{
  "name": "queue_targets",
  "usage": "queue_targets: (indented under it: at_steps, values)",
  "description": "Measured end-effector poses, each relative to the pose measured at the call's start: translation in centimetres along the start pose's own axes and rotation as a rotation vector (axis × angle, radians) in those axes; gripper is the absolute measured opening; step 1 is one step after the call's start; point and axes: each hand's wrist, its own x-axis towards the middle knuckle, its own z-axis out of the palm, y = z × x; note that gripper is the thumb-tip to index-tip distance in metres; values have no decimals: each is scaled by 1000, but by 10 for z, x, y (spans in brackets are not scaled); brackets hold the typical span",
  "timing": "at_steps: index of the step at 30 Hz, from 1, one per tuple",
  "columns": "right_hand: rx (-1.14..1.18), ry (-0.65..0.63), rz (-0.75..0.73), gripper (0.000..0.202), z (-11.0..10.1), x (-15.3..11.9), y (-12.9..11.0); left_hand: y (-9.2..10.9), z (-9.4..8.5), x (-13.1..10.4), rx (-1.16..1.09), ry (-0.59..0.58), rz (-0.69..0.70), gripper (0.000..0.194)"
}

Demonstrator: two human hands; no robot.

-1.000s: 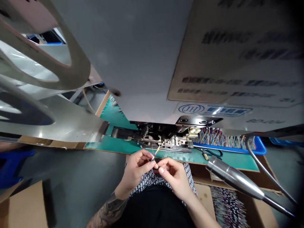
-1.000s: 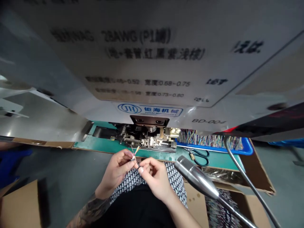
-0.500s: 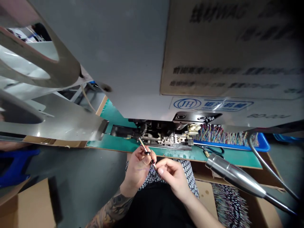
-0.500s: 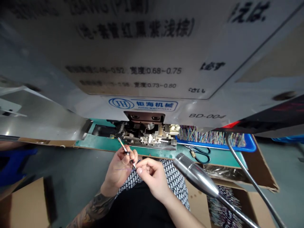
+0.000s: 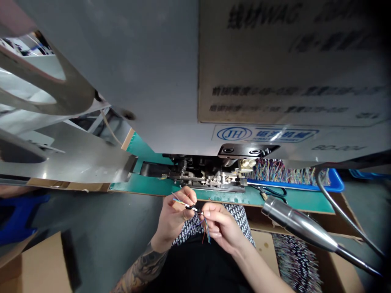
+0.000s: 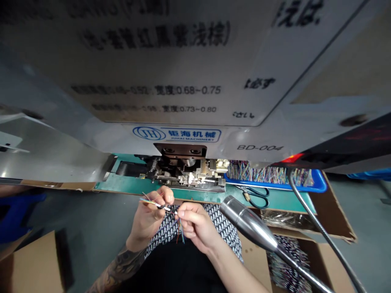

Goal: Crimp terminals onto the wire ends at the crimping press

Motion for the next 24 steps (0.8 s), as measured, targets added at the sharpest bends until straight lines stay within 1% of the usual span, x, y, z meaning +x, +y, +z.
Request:
queue_targets:
  at_steps: [3,5,9,12,17,21,24]
  values:
    - [11,64,-45,25,0,1,0,5,-8,-1,172,-39,59,14]
    - [19,101,-78,27,1,2,1,8,-10,-3,242,-61,70,11]
    - [50,155,-135,30,3,2,3,9,-10,-7,238,-73,56,10]
    - [67,168,-163,29,3,1,5,8,-9,-9,229,-75,66,10]
    - [110,93,-208,27,0,-1,9,5,-10,-9,92,-61,65,11]
    - [158,-1,-233,24,1,-2,12,4,-8,-5,-17,6,32,13]
    - [163,-59,-257,22,2,-3,13,5,-5,-3,-26,60,5,16]
